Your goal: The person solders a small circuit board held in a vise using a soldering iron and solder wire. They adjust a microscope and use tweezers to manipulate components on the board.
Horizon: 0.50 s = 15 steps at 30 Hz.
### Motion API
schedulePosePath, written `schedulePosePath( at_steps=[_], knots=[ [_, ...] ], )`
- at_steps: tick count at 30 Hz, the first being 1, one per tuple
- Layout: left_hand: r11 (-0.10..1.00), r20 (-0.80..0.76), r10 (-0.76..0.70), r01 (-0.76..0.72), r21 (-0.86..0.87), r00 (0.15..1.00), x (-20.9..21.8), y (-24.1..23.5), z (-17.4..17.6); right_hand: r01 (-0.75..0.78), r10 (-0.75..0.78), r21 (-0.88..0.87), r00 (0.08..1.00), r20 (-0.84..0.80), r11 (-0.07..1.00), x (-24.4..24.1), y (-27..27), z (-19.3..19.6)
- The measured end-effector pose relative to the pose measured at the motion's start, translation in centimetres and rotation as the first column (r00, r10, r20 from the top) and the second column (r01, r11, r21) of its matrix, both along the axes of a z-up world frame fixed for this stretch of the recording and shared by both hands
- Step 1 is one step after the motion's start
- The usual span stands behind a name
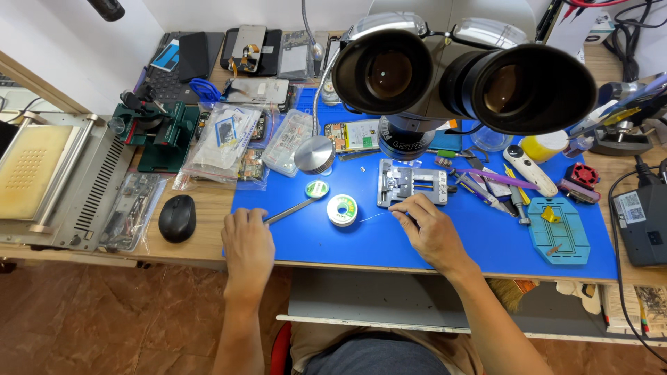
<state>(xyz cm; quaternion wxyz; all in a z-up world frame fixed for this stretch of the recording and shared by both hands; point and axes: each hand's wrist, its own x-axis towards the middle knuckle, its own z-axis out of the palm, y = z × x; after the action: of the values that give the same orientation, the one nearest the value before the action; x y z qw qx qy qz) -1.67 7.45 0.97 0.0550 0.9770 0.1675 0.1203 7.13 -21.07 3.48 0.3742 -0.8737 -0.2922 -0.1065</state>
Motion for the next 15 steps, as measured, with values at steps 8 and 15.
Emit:
schedulePosePath(
  at_steps=[8, 15],
  knots=[
    [0.647, 0.583, -0.393, 0.665, -0.375, 0.711, 3.7, -11.0, 1.7, 0.013, -0.015, 0.031, 0.998, 0.055, 0.999, -0.1, 0.2, 0.3],
    [0.738, 0.656, -0.469, 0.671, -0.077, 0.592, 6.9, -12.4, -1.8, 0.037, -0.075, 0.199, 0.980, 0.187, 0.979, 0.9, -0.2, 2.6]
  ],
)
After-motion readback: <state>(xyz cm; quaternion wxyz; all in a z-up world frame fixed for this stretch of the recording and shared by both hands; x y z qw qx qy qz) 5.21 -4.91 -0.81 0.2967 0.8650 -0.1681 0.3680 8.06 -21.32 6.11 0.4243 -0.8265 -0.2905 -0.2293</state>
